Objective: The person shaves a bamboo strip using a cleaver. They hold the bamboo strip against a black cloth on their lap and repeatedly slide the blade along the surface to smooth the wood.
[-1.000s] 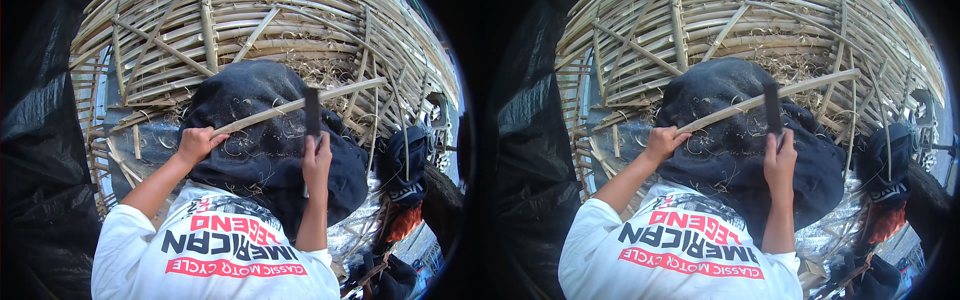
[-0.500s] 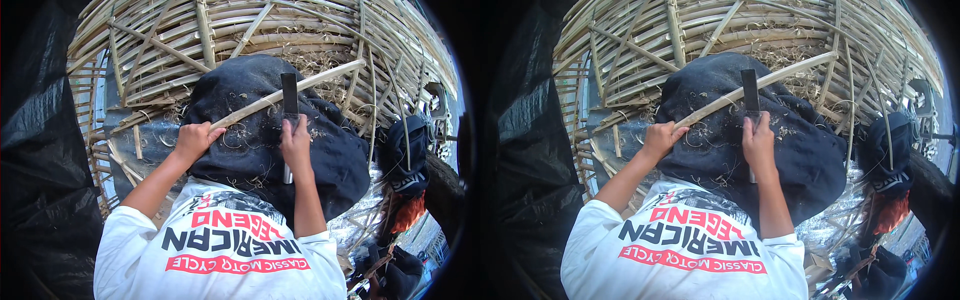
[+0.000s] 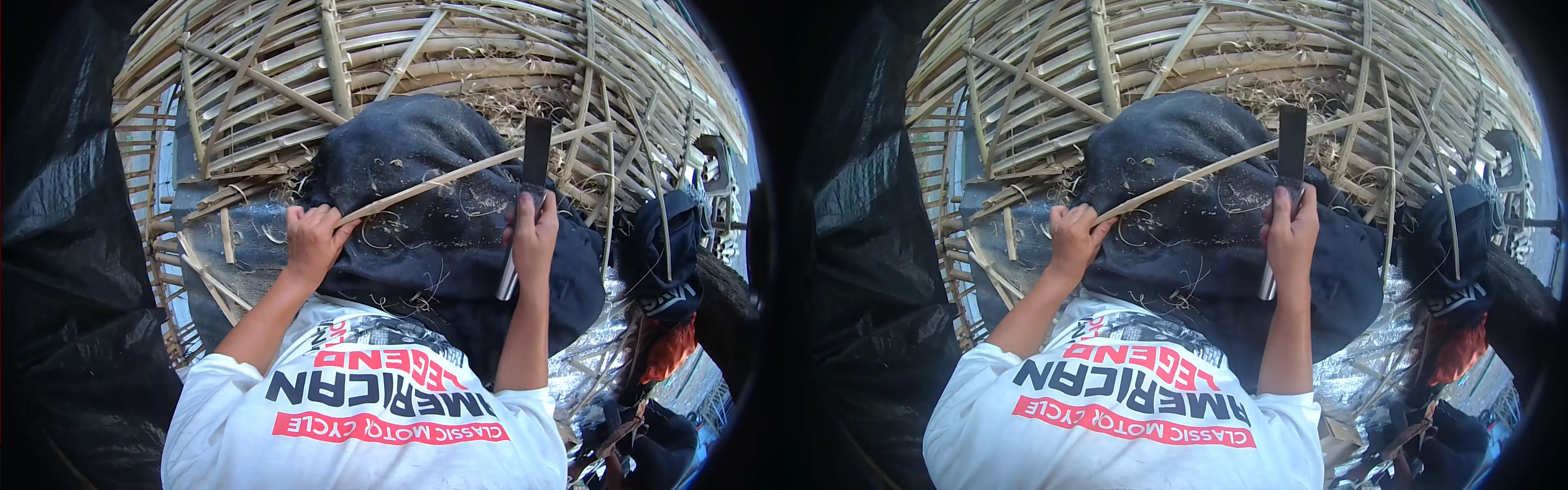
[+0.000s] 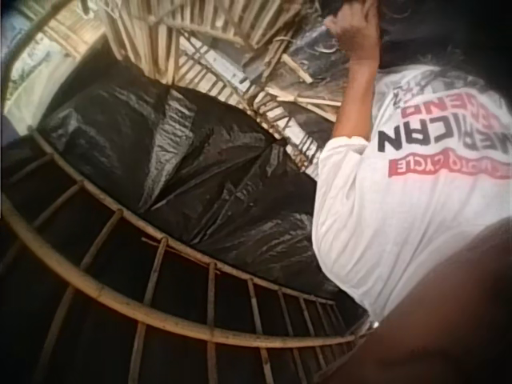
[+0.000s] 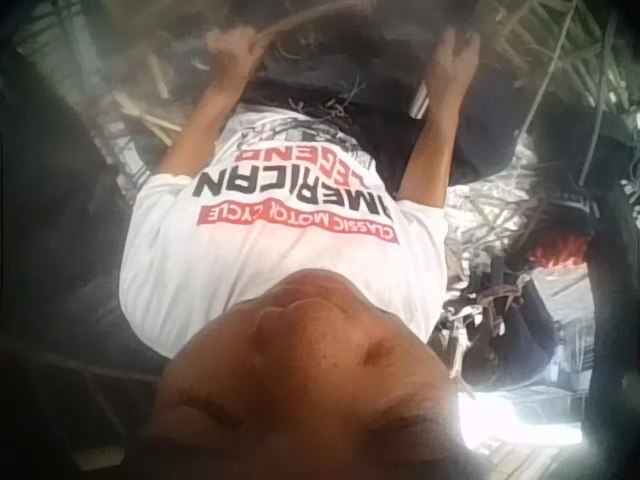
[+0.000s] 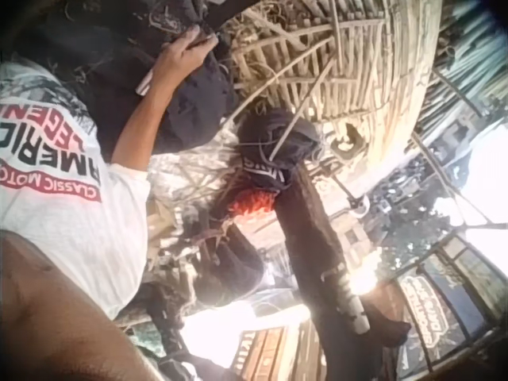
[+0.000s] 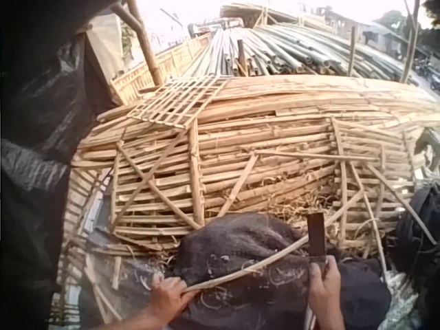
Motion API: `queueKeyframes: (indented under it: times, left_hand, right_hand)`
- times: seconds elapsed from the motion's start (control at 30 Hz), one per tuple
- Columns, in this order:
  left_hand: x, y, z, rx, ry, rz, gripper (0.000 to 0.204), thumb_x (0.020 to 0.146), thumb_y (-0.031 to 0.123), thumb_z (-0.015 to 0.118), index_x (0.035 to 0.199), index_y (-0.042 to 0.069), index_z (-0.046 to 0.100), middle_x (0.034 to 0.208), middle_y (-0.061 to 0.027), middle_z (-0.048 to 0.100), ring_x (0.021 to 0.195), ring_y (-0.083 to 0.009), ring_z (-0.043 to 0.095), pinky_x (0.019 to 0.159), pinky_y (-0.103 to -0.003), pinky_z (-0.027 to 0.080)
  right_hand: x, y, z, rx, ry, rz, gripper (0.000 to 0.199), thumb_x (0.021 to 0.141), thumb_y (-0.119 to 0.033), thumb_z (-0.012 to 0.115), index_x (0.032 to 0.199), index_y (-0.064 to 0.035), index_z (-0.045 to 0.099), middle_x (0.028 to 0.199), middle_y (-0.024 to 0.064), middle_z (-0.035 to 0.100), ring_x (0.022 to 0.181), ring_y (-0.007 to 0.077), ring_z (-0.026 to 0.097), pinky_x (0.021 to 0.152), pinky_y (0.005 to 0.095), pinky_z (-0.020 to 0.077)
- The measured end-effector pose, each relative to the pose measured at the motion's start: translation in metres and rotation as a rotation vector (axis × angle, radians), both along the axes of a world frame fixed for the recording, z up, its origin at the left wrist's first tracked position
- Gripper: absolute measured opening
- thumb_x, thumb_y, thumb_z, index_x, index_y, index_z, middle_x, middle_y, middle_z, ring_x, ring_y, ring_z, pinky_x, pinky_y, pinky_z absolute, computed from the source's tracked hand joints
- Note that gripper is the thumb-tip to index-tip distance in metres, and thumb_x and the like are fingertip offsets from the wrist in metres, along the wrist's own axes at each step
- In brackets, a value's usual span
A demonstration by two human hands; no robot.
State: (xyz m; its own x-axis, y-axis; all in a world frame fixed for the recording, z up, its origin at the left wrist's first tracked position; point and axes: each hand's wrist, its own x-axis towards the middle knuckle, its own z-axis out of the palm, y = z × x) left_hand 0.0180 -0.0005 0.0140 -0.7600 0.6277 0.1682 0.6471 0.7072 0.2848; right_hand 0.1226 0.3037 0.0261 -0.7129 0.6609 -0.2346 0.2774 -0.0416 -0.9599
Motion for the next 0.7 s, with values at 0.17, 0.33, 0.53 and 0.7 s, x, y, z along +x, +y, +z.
queueKeyframes:
  times: [0.17, 0.33, 0.53, 0.7]
  left_hand:
    - [-0.003, -0.017, -0.003, -0.085, -0.060, 0.073, 0.027, 0.085, 0.026, 0.069, 0.095, 0.005, 0.055, 0.086, -0.0135, 0.060, 0.079, -0.0337, 0.060, 0.072, -0.043, 0.043]
    - [-0.008, -0.016, 0.001, -0.143, -0.380, 0.069, 0.038, 0.094, 0.028, 0.061, 0.113, -0.004, 0.051, 0.085, -0.0242, 0.065, 0.081, -0.0461, 0.063, 0.066, -0.053, 0.049]
    - [-0.023, -0.020, -0.014, -0.180, -0.408, -0.034, 0.054, 0.096, 0.038, 0.056, 0.118, -0.011, 0.054, 0.078, -0.0265, 0.066, 0.074, -0.0450, 0.066, 0.065, -0.052, 0.053]
    - [-0.025, -0.024, -0.024, -0.135, -0.394, -0.079, 0.052, 0.096, 0.037, 0.057, 0.116, -0.011, 0.054, 0.074, -0.0269, 0.065, 0.071, -0.0447, 0.066, 0.063, -0.051, 0.053]
  right_hand:
    - [-0.013, 0.023, 0.002, 0.069, -0.044, 0.024, 0.015, 0.101, -0.020, 0.053, 0.100, -0.0051, 0.053, 0.066, 0.0002, 0.054, 0.049, 0.0049, 0.050, 0.043, 0.0216, 0.0401]
    - [-0.008, 0.008, -0.015, 0.180, -0.046, 0.029, 0.016, 0.102, -0.020, 0.053, 0.101, -0.0046, 0.052, 0.065, 0.0002, 0.054, 0.049, 0.0044, 0.049, 0.043, 0.0214, 0.0393]
    - [-0.006, 0.012, -0.009, 0.177, 0.087, -0.130, 0.019, 0.102, -0.022, 0.053, 0.104, -0.0036, 0.050, 0.063, 0.0002, 0.053, 0.049, 0.0047, 0.049, 0.043, 0.0217, 0.0389]
    - [-0.008, 0.012, -0.018, 0.128, -0.008, -0.078, 0.021, 0.103, -0.024, 0.052, 0.101, -0.0040, 0.047, 0.062, 0.0007, 0.051, 0.045, 0.0062, 0.050, 0.041, 0.0226, 0.0393]
